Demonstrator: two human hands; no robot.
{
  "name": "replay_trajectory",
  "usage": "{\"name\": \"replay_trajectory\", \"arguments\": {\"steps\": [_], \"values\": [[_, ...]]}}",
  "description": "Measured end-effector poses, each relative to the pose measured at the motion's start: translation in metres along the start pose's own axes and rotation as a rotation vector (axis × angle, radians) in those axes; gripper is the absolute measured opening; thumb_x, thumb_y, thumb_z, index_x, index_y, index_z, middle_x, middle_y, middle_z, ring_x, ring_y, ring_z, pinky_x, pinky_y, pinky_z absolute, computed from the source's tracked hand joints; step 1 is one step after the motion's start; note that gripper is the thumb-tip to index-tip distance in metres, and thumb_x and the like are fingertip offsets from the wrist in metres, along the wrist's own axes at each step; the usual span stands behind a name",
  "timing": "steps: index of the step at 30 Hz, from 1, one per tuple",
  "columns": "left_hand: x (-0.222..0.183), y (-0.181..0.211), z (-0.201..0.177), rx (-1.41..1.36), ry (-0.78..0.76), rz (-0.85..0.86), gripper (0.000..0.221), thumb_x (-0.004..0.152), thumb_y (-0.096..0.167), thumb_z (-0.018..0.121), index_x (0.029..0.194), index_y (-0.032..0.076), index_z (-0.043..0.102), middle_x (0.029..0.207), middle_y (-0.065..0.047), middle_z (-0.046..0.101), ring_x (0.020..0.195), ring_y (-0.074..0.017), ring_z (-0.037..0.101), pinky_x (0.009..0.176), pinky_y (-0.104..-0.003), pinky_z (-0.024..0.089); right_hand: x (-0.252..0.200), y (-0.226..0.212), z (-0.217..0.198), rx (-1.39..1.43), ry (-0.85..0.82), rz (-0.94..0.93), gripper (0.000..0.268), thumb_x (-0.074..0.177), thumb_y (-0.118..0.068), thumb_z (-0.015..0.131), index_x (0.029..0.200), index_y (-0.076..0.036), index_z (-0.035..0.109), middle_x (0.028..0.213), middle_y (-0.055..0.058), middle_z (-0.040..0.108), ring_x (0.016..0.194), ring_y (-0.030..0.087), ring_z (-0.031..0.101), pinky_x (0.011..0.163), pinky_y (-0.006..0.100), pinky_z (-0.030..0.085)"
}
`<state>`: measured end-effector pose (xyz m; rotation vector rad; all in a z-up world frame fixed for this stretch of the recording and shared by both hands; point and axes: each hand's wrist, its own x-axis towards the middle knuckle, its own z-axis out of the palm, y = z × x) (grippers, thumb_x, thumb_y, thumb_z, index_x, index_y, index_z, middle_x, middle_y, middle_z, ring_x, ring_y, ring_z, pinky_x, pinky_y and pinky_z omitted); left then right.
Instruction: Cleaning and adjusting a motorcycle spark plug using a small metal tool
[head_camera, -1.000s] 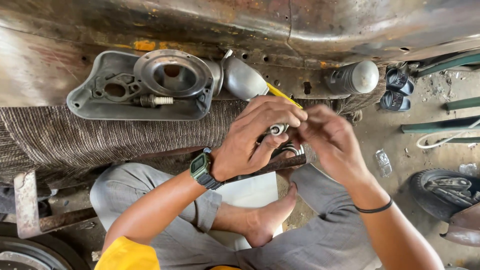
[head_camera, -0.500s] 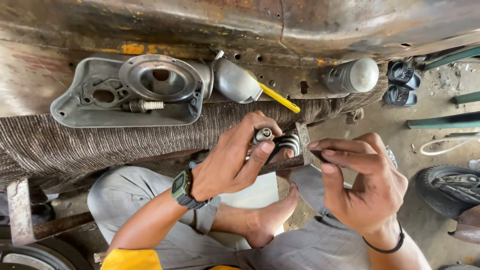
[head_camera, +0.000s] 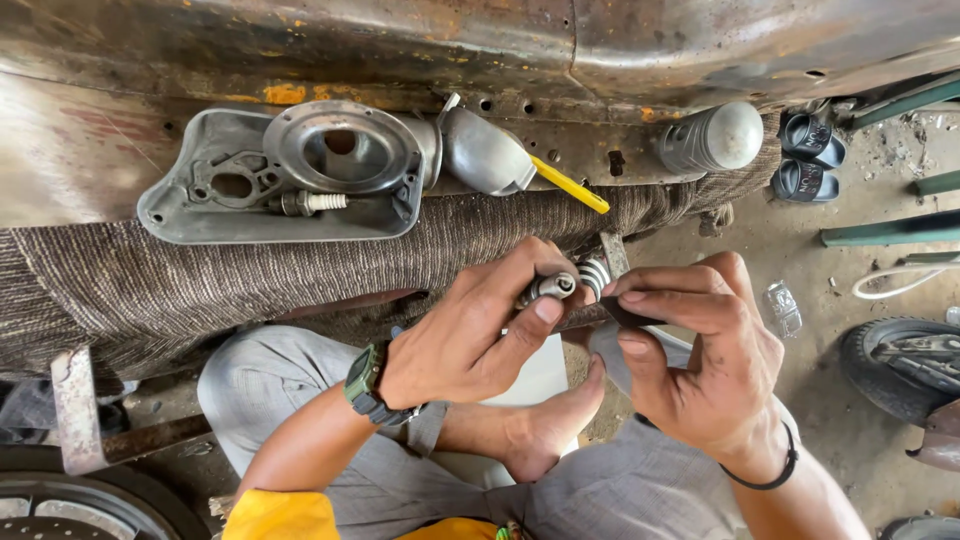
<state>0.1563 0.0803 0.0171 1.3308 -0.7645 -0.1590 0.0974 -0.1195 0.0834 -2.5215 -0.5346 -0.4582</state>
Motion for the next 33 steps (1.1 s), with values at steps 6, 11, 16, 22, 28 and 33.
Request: {"name": "replay_trajectory", "arguments": {"steps": [6,11,16,22,28,33], "values": [[0.003,0.007,0.001,0.031,0.002,0.07,0.025,0.105,0.018,0.044,0.116,-0.001,0.056,0.094,-0.009,0.061,0.073,-0.0218,0.054,0.07,-0.034,0.046,0.003,-0.013,-0.003,0.012,0.014,-0.012,0.02,0.093,-0.012,0.07,0.104,-0.002,0.059,0.105,0.013,0.073,0.086,0.022,0.062,0.079,0.032,0.053],[-0.002,0.002,0.008,-0.001,-0.011,0.07,0.032,0.108,0.027,0.039,0.116,0.001,0.055,0.09,-0.008,0.057,0.071,-0.0205,0.051,0.067,-0.035,0.043,0.006,-0.016,-0.015,-0.066,-0.067,-0.07,0.02,0.086,-0.004,0.078,0.101,-0.002,0.065,0.105,0.009,0.075,0.085,0.022,0.063,0.078,0.032,0.053],[-0.001,0.0,0.011,0.0,-0.041,0.071,0.027,0.107,0.023,0.041,0.114,0.001,0.056,0.095,-0.008,0.061,0.073,-0.0231,0.056,0.07,-0.036,0.047,-0.001,-0.01,-0.018,-0.07,-0.053,-0.072,0.019,0.086,-0.006,0.077,0.097,0.0,0.063,0.102,0.012,0.075,0.083,0.022,0.064,0.078,0.033,0.052],[0.002,-0.006,0.012,0.021,-0.067,0.098,0.029,0.108,0.027,0.039,0.111,0.001,0.052,0.091,-0.01,0.06,0.071,-0.0262,0.054,0.069,-0.038,0.045,0.003,0.004,-0.012,0.018,-0.063,-0.031,0.016,0.084,-0.003,0.077,0.094,-0.001,0.064,0.1,0.012,0.075,0.083,0.023,0.063,0.077,0.032,0.053],[0.003,-0.014,0.01,0.02,-0.09,0.079,0.032,0.108,0.027,0.038,0.114,-0.001,0.052,0.091,-0.013,0.058,0.071,-0.0283,0.053,0.068,-0.04,0.044,0.006,0.006,-0.014,0.012,-0.086,-0.013,0.019,0.083,-0.005,0.079,0.095,-0.003,0.065,0.102,0.01,0.075,0.084,0.023,0.064,0.076,0.032,0.053],[0.005,-0.015,0.008,0.019,-0.113,0.082,0.039,0.109,0.031,0.036,0.119,-0.001,0.056,0.094,-0.013,0.061,0.07,-0.0289,0.055,0.067,-0.04,0.045,0.006,0.005,-0.016,0.006,-0.101,-0.006,0.017,0.083,-0.006,0.079,0.094,-0.004,0.066,0.101,0.008,0.076,0.084,0.022,0.063,0.079,0.033,0.052]]}}
